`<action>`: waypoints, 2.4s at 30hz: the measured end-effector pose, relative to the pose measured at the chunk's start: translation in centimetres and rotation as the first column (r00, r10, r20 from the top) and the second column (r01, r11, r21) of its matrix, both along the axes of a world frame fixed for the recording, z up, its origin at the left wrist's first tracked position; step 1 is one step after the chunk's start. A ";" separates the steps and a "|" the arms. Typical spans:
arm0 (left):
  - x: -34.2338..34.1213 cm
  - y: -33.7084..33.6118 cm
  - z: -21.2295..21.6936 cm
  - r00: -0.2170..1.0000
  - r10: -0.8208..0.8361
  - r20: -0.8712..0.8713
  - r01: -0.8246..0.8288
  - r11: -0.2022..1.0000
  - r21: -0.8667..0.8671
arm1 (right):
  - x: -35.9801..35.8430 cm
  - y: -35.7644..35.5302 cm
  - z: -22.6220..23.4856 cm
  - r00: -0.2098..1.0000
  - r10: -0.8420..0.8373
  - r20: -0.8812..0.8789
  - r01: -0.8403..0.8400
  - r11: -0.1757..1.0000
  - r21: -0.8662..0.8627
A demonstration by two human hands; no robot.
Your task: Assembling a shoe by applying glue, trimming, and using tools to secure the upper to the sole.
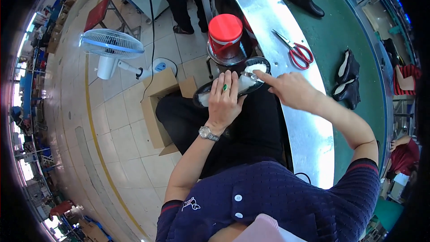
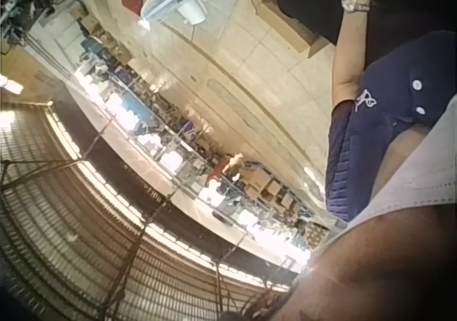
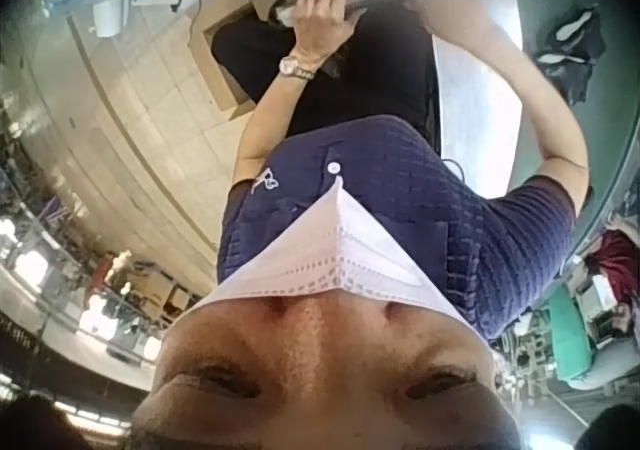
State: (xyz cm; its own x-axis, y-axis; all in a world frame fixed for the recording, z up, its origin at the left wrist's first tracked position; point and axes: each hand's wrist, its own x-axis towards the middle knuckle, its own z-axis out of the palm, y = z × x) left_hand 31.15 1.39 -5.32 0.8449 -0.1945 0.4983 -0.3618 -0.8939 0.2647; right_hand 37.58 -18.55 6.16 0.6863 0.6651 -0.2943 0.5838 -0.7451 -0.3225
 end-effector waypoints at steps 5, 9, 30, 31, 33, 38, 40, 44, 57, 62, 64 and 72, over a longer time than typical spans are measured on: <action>0.4 -0.2 -0.2 0.999 -0.016 0.043 0.013 0.998 0.055 | 0.5 1.5 -0.3 0.941 -0.306 -0.141 0.337 0.831 0.444; 0.4 0.3 -0.2 1.000 -0.022 0.020 0.021 0.998 0.067 | 0.9 1.5 -3.3 0.979 -0.196 -0.059 0.203 0.966 0.162; 0.3 -0.2 -0.6 0.998 0.063 0.009 -0.063 0.997 0.045 | 0.6 3.4 -2.7 0.949 -0.295 -0.114 0.315 0.910 0.268; 0.4 -0.4 -0.4 0.998 0.055 0.005 -0.055 0.998 0.039 | -0.1 3.5 -2.8 0.929 -0.357 -0.097 0.366 0.849 0.381; 0.4 -0.7 -0.5 0.998 0.057 0.000 -0.057 0.998 0.023 | -0.4 3.3 -4.0 0.938 -0.344 -0.030 0.326 0.852 0.410; 0.2 -0.4 -1.3 0.998 0.052 0.047 -0.052 0.999 -0.008 | -0.3 4.0 -3.0 0.978 -0.191 0.085 0.173 0.967 0.185; 0.4 -0.6 -1.3 0.996 0.055 0.063 -0.054 0.998 -0.026 | -1.2 4.6 -2.8 0.951 -0.297 0.087 0.261 0.920 0.293; 0.3 -0.7 -1.7 0.991 0.076 0.110 -0.079 0.997 0.024 | -0.8 4.0 -4.1 0.979 -0.179 0.099 0.176 0.984 0.038; -1.0 1.5 1.1 0.973 0.162 -0.164 -0.158 0.987 0.037 | -0.8 5.8 -2.2 0.990 -0.080 0.117 0.087 0.995 -0.056; -1.0 1.0 0.3 0.985 0.167 -0.034 -0.158 0.969 0.188 | -2.4 6.1 -4.2 0.962 -0.184 0.201 0.147 0.971 0.186; -0.9 1.2 -0.6 0.984 0.177 0.013 -0.174 0.950 0.257 | -1.6 6.5 -4.0 0.985 -0.070 0.158 0.075 0.997 -0.024; -1.0 1.2 -1.2 0.986 0.143 0.082 -0.156 0.968 0.196 | -2.0 7.2 -4.9 0.978 -0.161 0.136 0.153 0.986 0.067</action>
